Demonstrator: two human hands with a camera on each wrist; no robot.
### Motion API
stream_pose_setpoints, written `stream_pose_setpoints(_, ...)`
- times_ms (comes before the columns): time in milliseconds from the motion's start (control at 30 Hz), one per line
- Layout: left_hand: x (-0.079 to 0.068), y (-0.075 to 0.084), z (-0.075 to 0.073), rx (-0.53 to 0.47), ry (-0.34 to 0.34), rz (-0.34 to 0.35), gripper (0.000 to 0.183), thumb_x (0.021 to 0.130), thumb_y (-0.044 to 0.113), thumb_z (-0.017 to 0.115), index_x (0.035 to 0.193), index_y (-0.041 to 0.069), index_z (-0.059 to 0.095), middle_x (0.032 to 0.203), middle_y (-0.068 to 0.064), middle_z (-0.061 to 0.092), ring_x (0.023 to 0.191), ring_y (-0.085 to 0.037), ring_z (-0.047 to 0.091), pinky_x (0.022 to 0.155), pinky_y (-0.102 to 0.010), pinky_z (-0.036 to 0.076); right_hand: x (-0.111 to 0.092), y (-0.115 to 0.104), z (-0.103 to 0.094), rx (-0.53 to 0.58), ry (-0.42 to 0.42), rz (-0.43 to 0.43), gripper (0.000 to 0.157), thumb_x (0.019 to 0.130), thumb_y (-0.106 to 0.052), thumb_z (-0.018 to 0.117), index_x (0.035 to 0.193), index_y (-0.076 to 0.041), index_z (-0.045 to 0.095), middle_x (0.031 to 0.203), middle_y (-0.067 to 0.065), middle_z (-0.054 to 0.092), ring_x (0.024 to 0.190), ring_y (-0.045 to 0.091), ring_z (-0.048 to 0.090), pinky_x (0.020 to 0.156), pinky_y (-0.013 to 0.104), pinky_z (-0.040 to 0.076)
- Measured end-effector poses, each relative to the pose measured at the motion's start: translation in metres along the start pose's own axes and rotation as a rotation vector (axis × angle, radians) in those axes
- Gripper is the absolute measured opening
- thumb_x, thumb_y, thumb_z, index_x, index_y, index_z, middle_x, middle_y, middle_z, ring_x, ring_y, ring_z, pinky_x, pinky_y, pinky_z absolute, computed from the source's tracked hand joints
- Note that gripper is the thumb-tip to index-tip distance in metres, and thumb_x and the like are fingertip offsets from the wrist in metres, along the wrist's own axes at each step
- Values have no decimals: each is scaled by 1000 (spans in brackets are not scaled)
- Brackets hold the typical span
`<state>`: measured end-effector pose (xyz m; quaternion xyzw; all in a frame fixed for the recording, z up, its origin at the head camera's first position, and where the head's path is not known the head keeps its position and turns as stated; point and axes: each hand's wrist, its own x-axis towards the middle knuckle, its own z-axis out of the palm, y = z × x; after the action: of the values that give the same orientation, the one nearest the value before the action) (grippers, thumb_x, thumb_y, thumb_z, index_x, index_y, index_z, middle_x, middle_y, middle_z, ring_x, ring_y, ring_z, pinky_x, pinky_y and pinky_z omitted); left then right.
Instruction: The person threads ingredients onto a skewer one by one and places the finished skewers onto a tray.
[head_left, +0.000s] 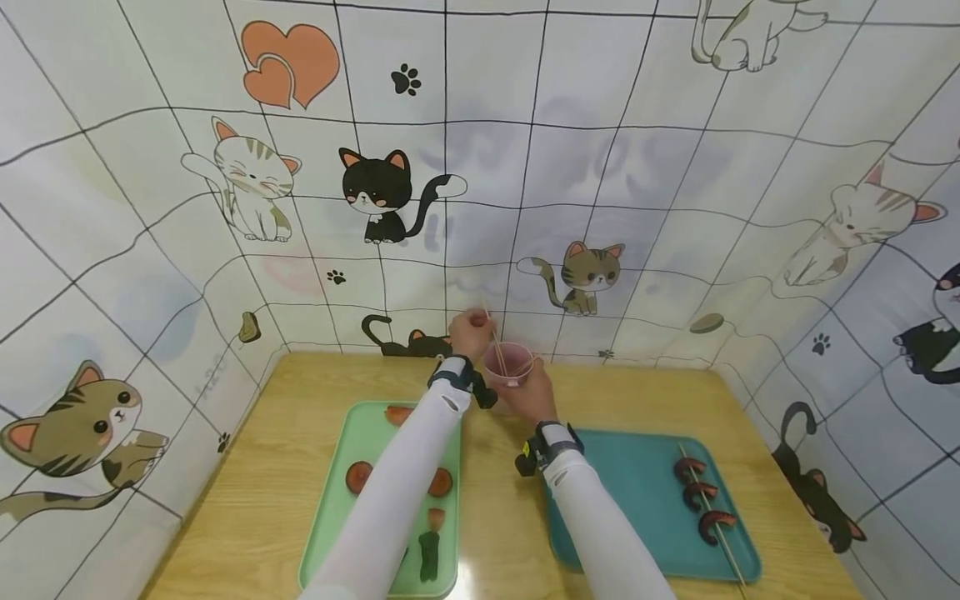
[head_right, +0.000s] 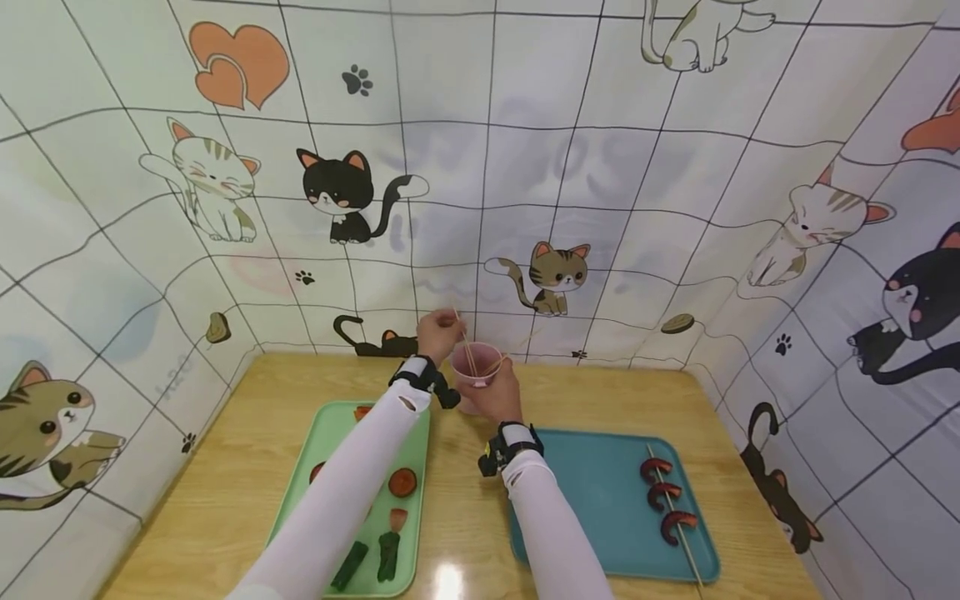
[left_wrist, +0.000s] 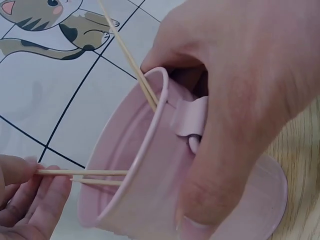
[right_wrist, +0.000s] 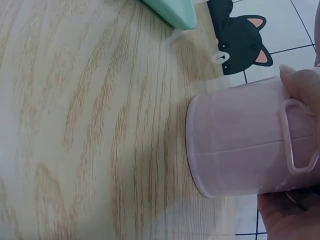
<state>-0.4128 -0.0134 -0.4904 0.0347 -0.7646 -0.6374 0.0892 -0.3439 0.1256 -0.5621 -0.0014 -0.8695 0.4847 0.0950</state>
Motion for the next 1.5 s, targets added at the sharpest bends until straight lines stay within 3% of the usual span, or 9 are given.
stream_pose_setpoints(167, -4, 2, -2, -22, -1, -6, 20, 95, 4, 70, 113, -5, 72, 99, -19, 74, 86, -27, 75, 75, -32, 65, -3, -4, -1, 6, -19, 17, 98, 71, -38, 93, 146, -3, 39, 142, 21, 57, 131, 38, 58, 111, 53, 50)
stream_pose_setpoints(367, -7, 4, -6, -38, 2, 46, 18, 96, 3, 70, 112, -6, 71, 99, -20, 73, 86, -29, 75, 77, -32, 65, -2, -3, -1, -3, -36, 37, 100, 70, -42, 93, 146, -6, 38, 144, 20, 57, 132, 37, 58, 111, 53, 50)
stream_pose_setpoints(733, -13, 27, -24, -99, 32, 129, 19, 97, 3, 69, 114, -5, 69, 104, -20, 73, 93, -31, 75, 80, -29, 64, -1, -2, -4, -3, -45, 12, 99, 72, -41, 92, 144, -1, 39, 139, 23, 59, 127, 38, 61, 107, 54, 53)
stream_pose_setpoints(1000, -9, 40, -42, -180, 44, 105, 22, 98, 4, 67, 117, -6, 68, 106, -18, 70, 96, -29, 74, 85, -30, 63, -1, -6, -8, -19, -95, 58, 104, 73, -46, 91, 146, 1, 34, 142, 25, 56, 129, 40, 58, 110, 55, 50)
stream_pose_setpoints(1200, -7, 49, -60, -270, 72, 111, 23, 97, 4, 68, 118, -6, 67, 105, -17, 70, 94, -27, 73, 85, -31, 64, -4, -12, -18, -22, -121, 64, 101, 75, -52, 88, 147, -5, 35, 145, 19, 53, 133, 36, 56, 110, 53, 50)
stream_pose_setpoints(1267, -11, 55, -67, -295, 67, 118, 25, 97, 3, 69, 119, -9, 66, 107, -20, 69, 94, -30, 73, 86, -32, 64, -7, -15, -23, 1, -122, 64, 100, 75, -53, 87, 147, -7, 36, 147, 18, 52, 137, 35, 52, 113, 56, 46)
stream_pose_setpoints(1500, -21, 57, -85, -405, 28, 120, 31, 95, 2, 70, 120, -13, 62, 103, -12, 69, 86, -16, 72, 86, -31, 63, -27, -26, -43, 39, -138, 66, 110, 78, -60, 82, 158, -8, 27, 160, 19, 41, 149, 38, 40, 120, 60, 37)
